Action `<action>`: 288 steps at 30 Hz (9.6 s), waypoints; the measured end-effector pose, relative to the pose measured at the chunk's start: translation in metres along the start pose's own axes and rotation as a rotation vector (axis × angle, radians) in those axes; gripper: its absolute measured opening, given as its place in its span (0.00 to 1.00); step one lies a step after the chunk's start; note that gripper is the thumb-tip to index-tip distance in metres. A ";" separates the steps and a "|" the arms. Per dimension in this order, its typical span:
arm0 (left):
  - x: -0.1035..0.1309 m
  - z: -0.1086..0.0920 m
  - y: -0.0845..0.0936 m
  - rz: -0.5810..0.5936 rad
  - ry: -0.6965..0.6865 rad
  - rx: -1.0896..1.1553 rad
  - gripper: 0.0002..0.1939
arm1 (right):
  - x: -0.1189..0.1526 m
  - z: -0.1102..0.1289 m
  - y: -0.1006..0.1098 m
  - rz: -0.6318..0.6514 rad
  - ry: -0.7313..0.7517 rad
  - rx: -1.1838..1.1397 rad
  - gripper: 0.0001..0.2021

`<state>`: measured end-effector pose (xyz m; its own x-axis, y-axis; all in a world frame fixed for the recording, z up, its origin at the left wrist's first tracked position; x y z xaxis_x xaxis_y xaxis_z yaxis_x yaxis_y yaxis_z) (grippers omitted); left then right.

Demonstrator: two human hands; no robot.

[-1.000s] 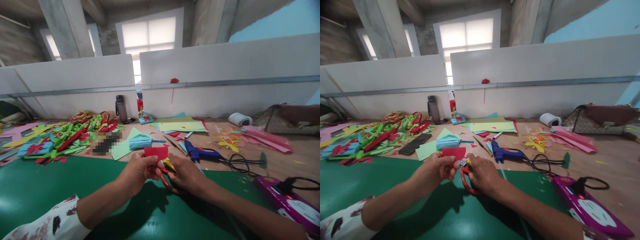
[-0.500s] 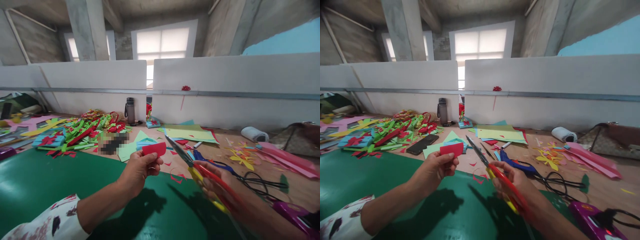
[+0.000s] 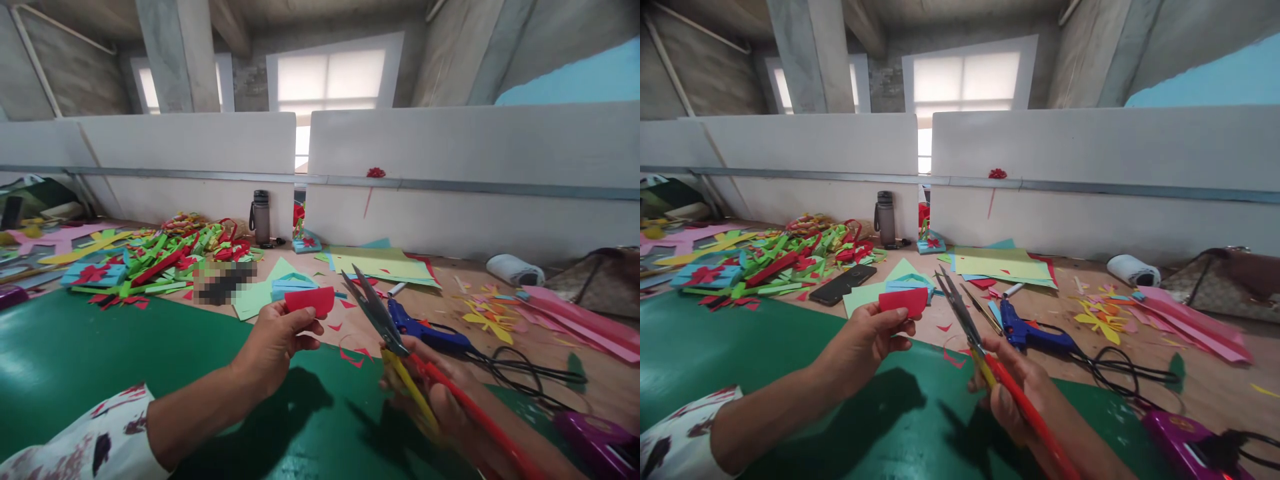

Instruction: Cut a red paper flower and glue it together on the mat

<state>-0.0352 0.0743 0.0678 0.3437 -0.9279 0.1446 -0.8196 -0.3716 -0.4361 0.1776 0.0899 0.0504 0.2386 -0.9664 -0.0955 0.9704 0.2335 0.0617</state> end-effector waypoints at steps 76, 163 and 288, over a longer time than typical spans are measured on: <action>0.036 0.025 -0.023 0.237 -0.207 -0.461 0.08 | 0.001 0.010 -0.016 -0.004 0.442 1.103 0.15; 0.023 0.048 -0.022 0.212 0.122 -0.153 0.12 | 0.003 0.006 -0.015 0.089 0.025 0.092 0.14; 0.033 0.036 -0.026 0.144 -0.012 -0.369 0.11 | 0.020 0.030 -0.006 -0.299 0.718 0.472 0.07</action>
<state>0.0141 0.0541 0.0517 0.2166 -0.9718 0.0936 -0.9688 -0.2258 -0.1023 0.1751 0.0661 0.0784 0.0991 -0.6434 -0.7591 0.9171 -0.2369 0.3205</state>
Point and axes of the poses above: each hand's wrist, its own x-axis away from the middle knuckle, its own y-axis out of the back of the hand, z = x × y, the point moved 4 cm from there along -x, towards the middle knuckle, and after that the axes turned 14 degrees about -z, right-handed, at the moved point
